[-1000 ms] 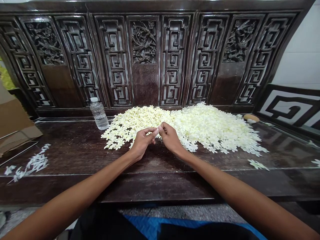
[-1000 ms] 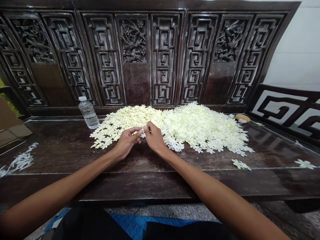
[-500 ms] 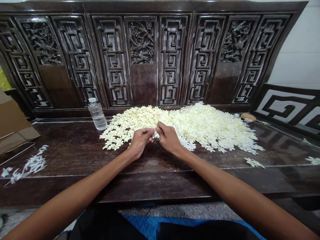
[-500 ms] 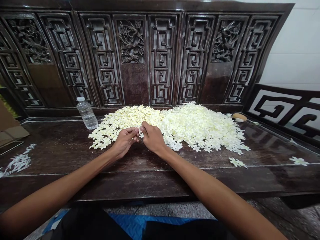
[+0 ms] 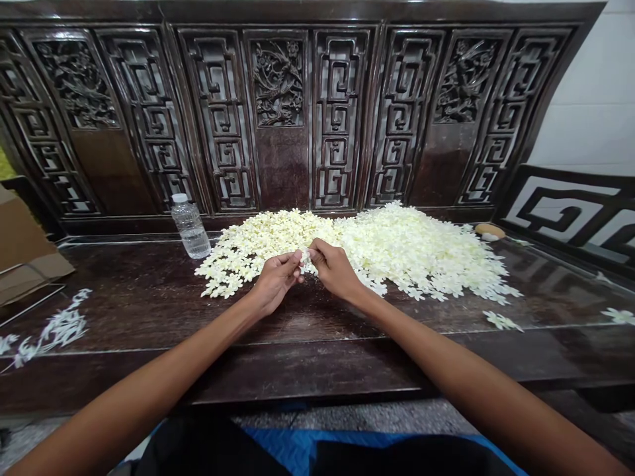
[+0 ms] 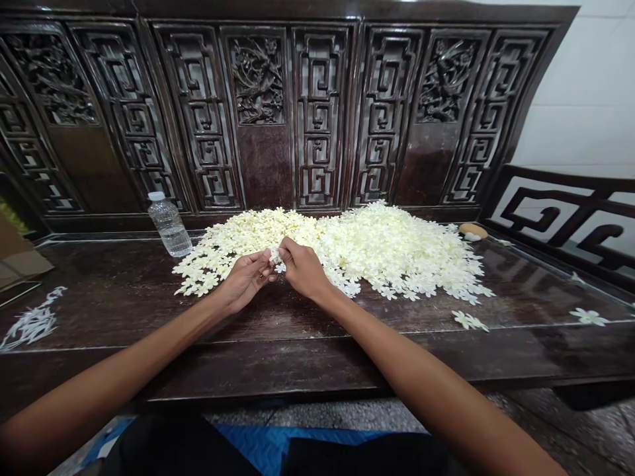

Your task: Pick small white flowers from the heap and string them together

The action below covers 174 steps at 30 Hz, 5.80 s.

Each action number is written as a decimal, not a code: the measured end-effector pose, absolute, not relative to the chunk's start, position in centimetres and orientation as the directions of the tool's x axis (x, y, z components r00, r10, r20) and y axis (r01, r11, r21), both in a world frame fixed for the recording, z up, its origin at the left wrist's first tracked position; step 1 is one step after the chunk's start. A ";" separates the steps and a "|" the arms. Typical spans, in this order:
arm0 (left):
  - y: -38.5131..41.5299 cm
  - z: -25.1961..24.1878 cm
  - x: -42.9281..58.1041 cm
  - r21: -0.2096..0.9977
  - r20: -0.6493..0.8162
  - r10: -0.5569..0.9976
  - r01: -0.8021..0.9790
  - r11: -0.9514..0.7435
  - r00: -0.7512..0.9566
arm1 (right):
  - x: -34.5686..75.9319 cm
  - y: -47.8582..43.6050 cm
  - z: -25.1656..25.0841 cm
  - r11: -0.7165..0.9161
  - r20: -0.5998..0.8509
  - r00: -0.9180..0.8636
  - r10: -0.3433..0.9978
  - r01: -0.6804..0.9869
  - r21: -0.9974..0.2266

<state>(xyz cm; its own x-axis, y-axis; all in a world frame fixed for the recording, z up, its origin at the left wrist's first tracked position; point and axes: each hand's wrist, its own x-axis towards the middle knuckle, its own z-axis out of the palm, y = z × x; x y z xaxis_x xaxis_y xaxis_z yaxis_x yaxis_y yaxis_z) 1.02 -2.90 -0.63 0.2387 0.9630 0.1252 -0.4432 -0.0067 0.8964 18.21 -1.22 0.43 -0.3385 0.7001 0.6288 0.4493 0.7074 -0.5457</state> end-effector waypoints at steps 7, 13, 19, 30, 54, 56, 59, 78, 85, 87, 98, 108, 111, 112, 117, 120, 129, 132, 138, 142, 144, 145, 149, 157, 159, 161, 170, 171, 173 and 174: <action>-2.5 -0.3 0.5 0.890 0.103 0.974 -0.457 0.001 0.201 | 20.0 -0.5 2.1 0.479 0.499 -0.253 0.829 0.781 -0.400; -2.7 -0.3 0.4 0.912 0.121 0.969 -0.409 -0.023 0.214 | 20.6 -0.1 2.2 0.417 0.430 -0.224 0.874 0.800 -0.432; -3.3 -0.2 1.0 0.935 0.148 0.960 -0.349 -0.058 0.236 | 17.9 -1.3 0.6 0.611 0.534 -0.309 0.787 0.512 -0.604; -3.1 -0.5 0.8 0.933 0.190 0.955 -0.346 -0.104 0.225 | 18.3 -1.5 0.8 0.677 0.600 -0.325 0.731 0.449 -0.583; -2.6 0.1 0.0 0.934 0.099 0.976 -0.358 -0.023 0.196 | 20.8 -0.1 2.2 0.629 0.381 -0.518 0.766 0.727 -0.276; -2.6 0.1 0.0 0.938 0.099 0.977 -0.347 -0.027 0.191 | 20.6 -0.1 2.2 0.597 0.428 -0.451 0.783 0.739 -0.312; -2.8 -0.1 0.3 0.945 0.118 0.967 -0.326 -0.039 0.225 | 19.7 -0.5 1.8 0.600 0.501 -0.370 0.782 0.664 -0.446; -2.9 -0.4 0.3 0.951 0.169 0.953 -0.296 -0.091 0.250 | 18.7 -1.3 1.1 0.673 0.563 -0.381 0.733 0.529 -0.517; -3.1 -0.1 0.4 0.955 0.169 0.956 -0.280 -0.098 0.240 | 18.8 -1.5 1.4 0.724 0.620 -0.416 0.665 0.562 -0.400; -3.3 0.0 0.6 0.954 0.168 0.957 -0.284 -0.098 0.235 | 18.9 -1.5 1.5 0.729 0.629 -0.422 0.653 0.577 -0.369; -3.3 0.1 0.6 0.971 0.223 0.947 -0.134 -0.196 0.232 | 19.0 -1.5 1.7 0.660 0.576 -0.444 0.686 0.713 -0.236; -2.4 -0.3 0.3 0.989 0.105 0.985 -0.116 -0.090 0.139 | 20.0 -0.6 2.4 0.602 0.516 -0.377 0.770 0.697 -0.389; -2.5 -0.2 0.2 0.992 0.109 0.985 -0.085 -0.098 0.135 | 20.5 -0.5 2.9 0.569 0.451 -0.384 0.806 0.713 -0.409; -2.6 -0.2 0.3 0.992 0.118 0.983 -0.069 -0.109 0.141 | 20.6 -0.5 3.0 0.564 0.427 -0.393 0.814 0.710 -0.421; -2.6 -0.4 0.5 0.977 0.206 0.965 0.012 -0.211 0.164 | 19.8 -0.6 2.0 0.567 0.381 -0.428 0.820 0.505 -0.651; -2.4 -0.7 0.5 0.964 0.251 0.955 0.048 -0.262 0.157 | 19.0 -0.5 1.1 0.536 0.394 -0.400 0.827 0.351 -0.768; -2.9 -0.1 0.7 0.983 0.164 0.958 -0.124 -0.138 0.236 | 18.7 -0.2 0.8 0.423 0.340 -0.378 0.861 0.161 -0.892; -3.1 -0.1 0.9 0.973 0.152 0.962 -0.207 -0.104 0.229 | 18.4 -0.2 0.7 0.383 0.320 -0.372 0.871 0.105 -0.918; -3.0 -0.5 1.0 0.931 0.110 0.964 -0.366 -0.015 0.240 | 17.9 -0.4 0.2 0.347 0.319 -0.326 0.890 0.027 -0.938; -3.2 -0.3 1.1 0.912 0.066 0.961 -0.407 0.051 0.268 | 18.0 -0.5 0.0 0.373 0.345 -0.320 0.882 0.029 -0.927; -3.4 -0.1 1.2 0.903 0.047 0.959 -0.423 0.079 0.279 | 18.0 -0.4 -0.1 0.387 0.356 -0.317 0.879 0.037 -0.921; -3.5 -0.1 1.2 0.900 0.042 0.958 -0.427 0.088 0.284 | 18.0 -0.4 -0.1 0.390 0.359 -0.312 0.880 0.040 -0.920; -3.3 -0.2 1.2 0.903 0.054 0.955 -0.422 0.077 0.291 | 17.9 -0.4 -0.2 0.360 0.332 -0.310 0.891 0.035 -0.932; -2.5 -0.8 0.3 0.948 0.150 0.957 -0.312 -0.067 0.248 | 18.2 -0.6 -0.1 0.253 0.250 -0.408 0.878 -0.047 -0.966; -2.5 -0.7 0.3 0.959 0.179 0.953 -0.259 -0.114 0.243 | 18.2 -0.7 0.0 0.245 0.243 -0.409 0.879 -0.050 -0.968; -2.7 -0.6 0.4 0.964 0.180 0.952 -0.238 -0.120 0.248 | 18.0 -0.7 0.1 0.242 0.243 -0.397 0.885 -0.053 -0.969; -3.0 -0.3 0.8 0.973 0.130 0.965 -0.215 -0.081 0.227 | 18.0 -0.6 -0.1 0.301 0.258 -0.332 0.907 0.085 -0.950; -2.9 -0.4 0.9 0.975 0.127 0.969 -0.205 -0.082 0.213 | 18.1 -0.7 -0.1 0.352 0.293 -0.312 0.904 0.155 -0.923; -2.7 -0.6 0.9 0.981 0.121 0.972 -0.177 -0.085 0.202 | 18.3 -0.9 0.0 0.482 0.404 -0.280 0.871 0.329 -0.812; -2.6 -0.7 0.9 0.983 0.122 0.971 -0.162 -0.090 0.203 | 18.3 -1.0 0.1 0.544 0.467 -0.280 0.839 0.412 -0.731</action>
<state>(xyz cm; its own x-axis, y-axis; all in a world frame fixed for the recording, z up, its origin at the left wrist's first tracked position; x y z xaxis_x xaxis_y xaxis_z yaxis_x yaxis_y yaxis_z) 0.88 -2.60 -0.68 0.2030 0.9715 0.1224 -0.1615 -0.0901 0.9827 18.31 -0.98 0.09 -0.2799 0.8387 0.4672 0.4116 0.5445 -0.7308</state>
